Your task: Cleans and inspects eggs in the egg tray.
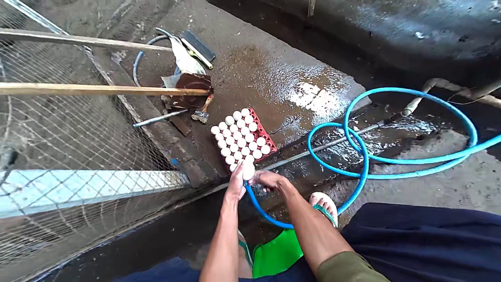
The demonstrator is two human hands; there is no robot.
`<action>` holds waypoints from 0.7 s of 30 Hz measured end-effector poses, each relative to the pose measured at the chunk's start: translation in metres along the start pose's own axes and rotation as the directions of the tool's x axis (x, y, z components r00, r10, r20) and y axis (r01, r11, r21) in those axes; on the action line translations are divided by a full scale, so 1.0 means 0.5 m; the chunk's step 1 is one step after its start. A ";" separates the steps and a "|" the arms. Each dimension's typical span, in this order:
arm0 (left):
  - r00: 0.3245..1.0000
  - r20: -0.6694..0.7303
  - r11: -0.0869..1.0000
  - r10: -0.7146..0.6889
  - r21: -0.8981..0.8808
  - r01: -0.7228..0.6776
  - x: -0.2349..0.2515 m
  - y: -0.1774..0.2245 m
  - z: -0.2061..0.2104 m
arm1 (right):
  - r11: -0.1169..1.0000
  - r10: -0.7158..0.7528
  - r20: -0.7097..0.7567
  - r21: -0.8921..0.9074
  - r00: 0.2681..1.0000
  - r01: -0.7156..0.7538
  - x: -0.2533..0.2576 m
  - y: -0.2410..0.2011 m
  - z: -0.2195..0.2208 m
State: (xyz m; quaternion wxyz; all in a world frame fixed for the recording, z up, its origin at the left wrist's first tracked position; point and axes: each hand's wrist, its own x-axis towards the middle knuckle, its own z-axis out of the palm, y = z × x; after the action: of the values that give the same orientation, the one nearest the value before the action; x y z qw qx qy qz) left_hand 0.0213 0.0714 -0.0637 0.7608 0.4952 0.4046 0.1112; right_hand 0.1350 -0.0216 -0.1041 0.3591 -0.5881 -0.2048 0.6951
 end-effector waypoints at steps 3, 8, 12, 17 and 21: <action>1.000 0.007 0.998 -0.003 0.058 0.002 0.043 0.008 -0.013 | 0.995 -0.041 0.242 0.093 0.969 0.018 0.020 0.036 0.029; 0.998 -0.057 0.952 -0.001 0.307 0.018 0.150 0.045 0.000 | 0.980 0.003 0.100 0.197 0.995 -0.022 0.057 0.048 0.027; 0.991 -0.117 0.743 0.068 0.669 0.028 0.263 0.077 0.023 | 0.957 0.067 0.012 0.281 0.998 -0.068 0.063 0.040 0.016; 0.987 -0.012 0.328 0.158 0.944 -0.041 0.392 0.060 0.042 | 0.925 0.088 0.000 0.371 0.996 -0.082 0.070 0.045 0.007; 0.989 0.013 0.087 0.146 0.996 -0.026 0.445 0.026 0.045 | 0.912 0.097 0.007 0.399 0.995 -0.092 0.076 0.048 0.006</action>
State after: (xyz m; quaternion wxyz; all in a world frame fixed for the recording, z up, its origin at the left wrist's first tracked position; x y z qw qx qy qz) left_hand 0.1846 0.1895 -0.1612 0.2019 0.8953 0.3773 -0.1240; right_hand 0.1241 -0.0089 -0.1457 0.4388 -0.5162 -0.0280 0.7350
